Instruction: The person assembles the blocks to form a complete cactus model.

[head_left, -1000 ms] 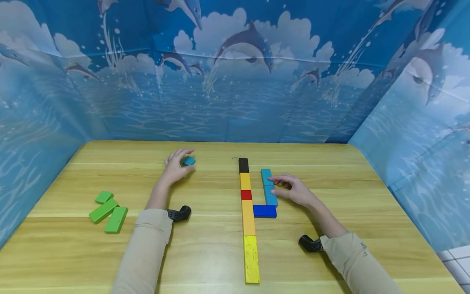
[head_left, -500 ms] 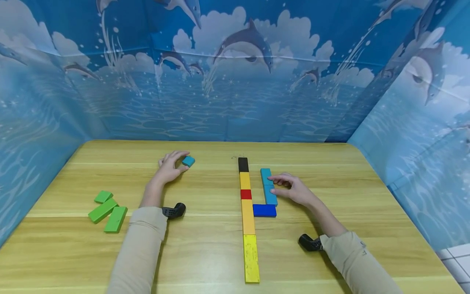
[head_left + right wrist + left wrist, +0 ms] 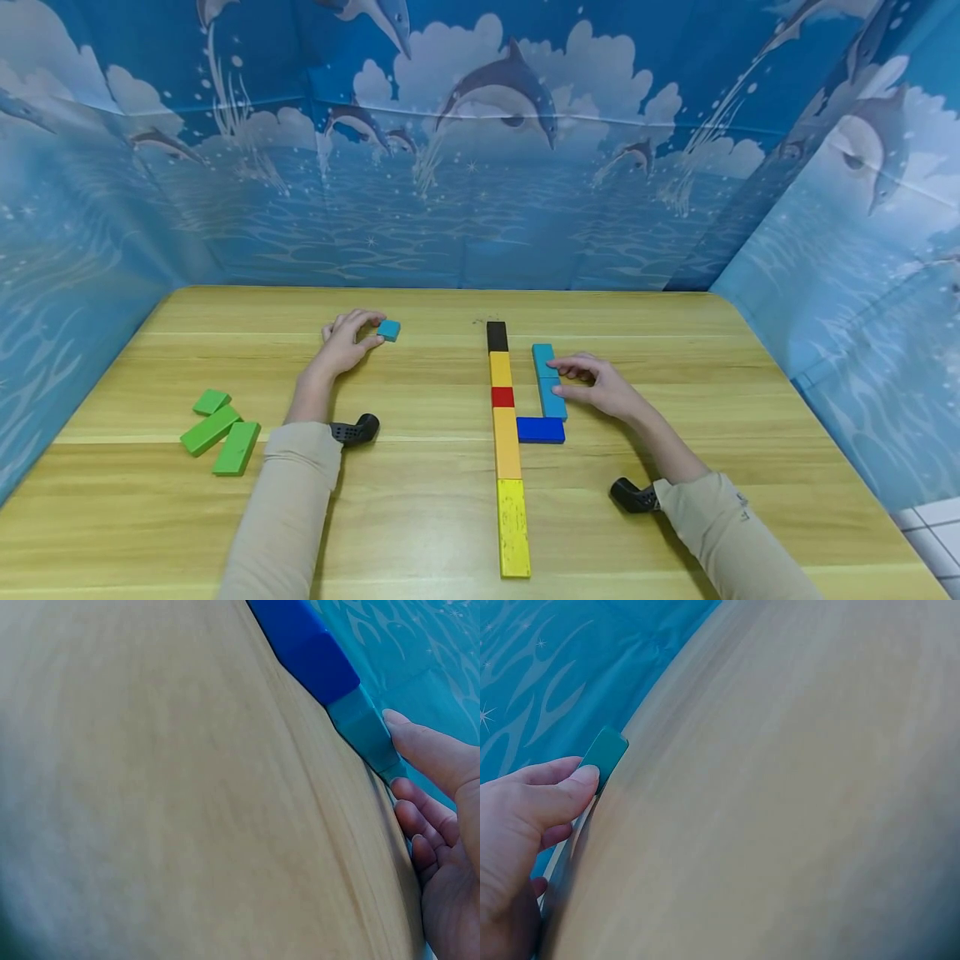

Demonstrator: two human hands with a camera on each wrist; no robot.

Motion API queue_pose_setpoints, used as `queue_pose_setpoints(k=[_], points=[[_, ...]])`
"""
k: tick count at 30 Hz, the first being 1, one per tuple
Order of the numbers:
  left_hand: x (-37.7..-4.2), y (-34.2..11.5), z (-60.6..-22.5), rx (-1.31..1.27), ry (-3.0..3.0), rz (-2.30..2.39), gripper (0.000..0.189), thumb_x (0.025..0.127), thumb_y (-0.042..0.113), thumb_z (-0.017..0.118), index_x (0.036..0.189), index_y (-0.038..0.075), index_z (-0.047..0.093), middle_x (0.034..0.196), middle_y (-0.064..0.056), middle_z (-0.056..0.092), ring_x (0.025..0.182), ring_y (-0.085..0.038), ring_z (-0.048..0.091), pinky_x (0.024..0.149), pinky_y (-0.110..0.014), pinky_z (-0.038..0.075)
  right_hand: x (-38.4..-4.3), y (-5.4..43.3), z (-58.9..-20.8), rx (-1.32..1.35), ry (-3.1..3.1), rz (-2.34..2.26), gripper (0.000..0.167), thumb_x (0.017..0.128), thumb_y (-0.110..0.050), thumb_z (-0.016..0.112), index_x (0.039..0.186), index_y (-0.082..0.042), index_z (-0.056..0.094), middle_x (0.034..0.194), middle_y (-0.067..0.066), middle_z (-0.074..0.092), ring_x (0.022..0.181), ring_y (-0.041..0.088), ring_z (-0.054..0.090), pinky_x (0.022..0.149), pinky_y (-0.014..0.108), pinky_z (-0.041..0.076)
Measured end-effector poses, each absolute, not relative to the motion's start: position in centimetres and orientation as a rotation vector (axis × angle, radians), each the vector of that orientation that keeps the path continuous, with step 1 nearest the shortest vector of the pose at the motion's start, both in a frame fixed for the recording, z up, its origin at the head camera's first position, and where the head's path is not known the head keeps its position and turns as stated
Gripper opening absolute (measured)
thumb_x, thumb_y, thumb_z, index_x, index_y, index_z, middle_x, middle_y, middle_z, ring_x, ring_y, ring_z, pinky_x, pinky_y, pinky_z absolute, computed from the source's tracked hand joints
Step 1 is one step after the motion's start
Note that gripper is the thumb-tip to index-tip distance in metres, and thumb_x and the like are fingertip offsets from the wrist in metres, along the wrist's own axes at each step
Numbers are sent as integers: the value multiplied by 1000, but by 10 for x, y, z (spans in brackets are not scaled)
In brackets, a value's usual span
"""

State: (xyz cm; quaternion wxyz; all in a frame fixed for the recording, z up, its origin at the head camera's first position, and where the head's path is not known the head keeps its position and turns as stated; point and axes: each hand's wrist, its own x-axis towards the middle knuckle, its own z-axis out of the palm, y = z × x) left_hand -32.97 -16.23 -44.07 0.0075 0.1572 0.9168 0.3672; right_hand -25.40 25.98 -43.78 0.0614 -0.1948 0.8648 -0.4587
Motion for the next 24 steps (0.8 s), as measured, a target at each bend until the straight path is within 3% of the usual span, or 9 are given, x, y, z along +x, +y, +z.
queue_pose_setpoints(k=[13, 24], points=[[-327, -160, -441, 475, 2896, 1206, 34, 89, 18, 60, 120, 7, 52, 116, -12, 52, 114, -33, 34, 97, -51, 11, -254, 260, -438, -567, 2625, -1383, 40, 83, -20, 68, 120, -9, 59, 107, 10, 55, 92, 25, 45, 75, 27, 40], [-333, -143, -440, 473, 2860, 1380, 37, 87, 17, 63, 120, 4, 53, 106, -13, 56, 107, -30, 47, 101, -51, 12, -253, 260, -436, -591, 2619, -1380, 41, 83, -22, 68, 121, -9, 59, 107, 8, 55, 92, 24, 46, 75, 27, 40]])
